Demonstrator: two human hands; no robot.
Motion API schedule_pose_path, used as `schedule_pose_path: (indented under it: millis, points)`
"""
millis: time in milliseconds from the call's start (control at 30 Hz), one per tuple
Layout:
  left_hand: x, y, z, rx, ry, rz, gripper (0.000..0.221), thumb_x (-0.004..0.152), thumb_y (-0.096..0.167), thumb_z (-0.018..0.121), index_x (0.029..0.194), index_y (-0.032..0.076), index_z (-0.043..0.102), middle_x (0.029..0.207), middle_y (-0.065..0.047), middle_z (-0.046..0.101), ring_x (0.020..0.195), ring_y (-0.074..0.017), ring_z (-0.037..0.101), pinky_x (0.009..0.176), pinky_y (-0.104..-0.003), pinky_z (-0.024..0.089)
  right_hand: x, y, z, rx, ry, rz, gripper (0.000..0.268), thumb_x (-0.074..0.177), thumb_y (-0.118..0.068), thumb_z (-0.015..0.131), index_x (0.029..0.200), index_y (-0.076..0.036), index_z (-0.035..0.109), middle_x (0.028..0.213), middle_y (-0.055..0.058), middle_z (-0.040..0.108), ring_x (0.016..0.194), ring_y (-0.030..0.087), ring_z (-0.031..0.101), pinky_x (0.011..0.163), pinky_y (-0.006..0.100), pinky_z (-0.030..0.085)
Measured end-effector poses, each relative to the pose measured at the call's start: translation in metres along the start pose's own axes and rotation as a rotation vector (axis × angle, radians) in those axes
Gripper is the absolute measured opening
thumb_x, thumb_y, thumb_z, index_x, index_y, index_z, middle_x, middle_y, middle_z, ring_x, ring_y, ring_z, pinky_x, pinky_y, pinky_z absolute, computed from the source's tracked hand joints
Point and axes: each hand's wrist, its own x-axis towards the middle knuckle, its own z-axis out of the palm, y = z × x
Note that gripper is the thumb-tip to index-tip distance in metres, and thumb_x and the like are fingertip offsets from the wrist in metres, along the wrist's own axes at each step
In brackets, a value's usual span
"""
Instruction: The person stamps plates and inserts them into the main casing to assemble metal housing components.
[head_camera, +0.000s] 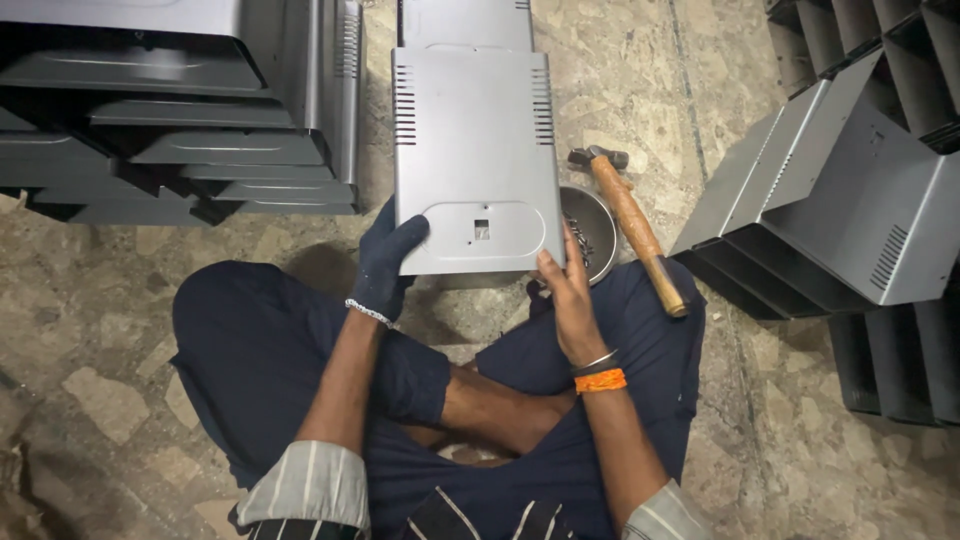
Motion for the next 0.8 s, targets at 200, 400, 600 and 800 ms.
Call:
schedule_pose_path:
  millis: [200, 400, 600, 800]
  points:
    - [-0.005, 0.008, 0.005, 0.001, 0.01, -0.03, 0.07, 0.087, 0.023, 0.069, 0.151, -0.001, 0.049, 0.128, -0.013, 0.067, 0.107, -0.021, 0.064, 0.091, -0.033, 0.053, 0.001, 0.004, -0.001, 0.013, -0.011, -0.03, 0.076, 0.099, -0.032, 0.058, 0.162, -0.005, 0.025, 0.165, 0.015, 0.034, 0.15, 0.025, 0.035, 0.122, 0.039, 0.028]
    - [-0.004, 0.005, 0.002, -0.021, 0.014, -0.049, 0.07, 0.087, 0.022, 0.069, 0.151, 0.001, 0.049, 0.129, -0.013, 0.067, 0.108, -0.0205, 0.065, 0.091, -0.032, 0.053, -0.002, 0.003, 0.0, -0.007, 0.004, -0.036, 0.078, 0.099, -0.034, 0.059, 0.162, -0.005, 0.025, 0.164, 0.015, 0.035, 0.15, 0.024, 0.036, 0.121, 0.037, 0.029]
    - [-0.001, 0.004, 0.0, -0.002, 0.025, -0.086, 0.069, 0.087, 0.023, 0.07, 0.15, 0.0, 0.052, 0.125, -0.012, 0.068, 0.104, -0.0195, 0.065, 0.088, -0.032, 0.053, -0.004, -0.008, 0.006, -0.012, 0.034, -0.009, 0.075, 0.096, -0.029, 0.06, 0.16, -0.005, 0.03, 0.155, 0.013, 0.046, 0.134, 0.022, 0.05, 0.108, 0.035, 0.042]
    - [0.002, -0.001, -0.002, 0.003, 0.023, -0.065, 0.07, 0.087, 0.023, 0.071, 0.15, 0.0, 0.05, 0.127, -0.012, 0.068, 0.105, -0.0205, 0.065, 0.091, -0.032, 0.053, -0.002, -0.002, 0.002, 0.0, 0.024, -0.04, 0.071, 0.098, -0.026, 0.061, 0.16, -0.005, 0.033, 0.152, 0.011, 0.049, 0.132, 0.018, 0.052, 0.107, 0.032, 0.044]
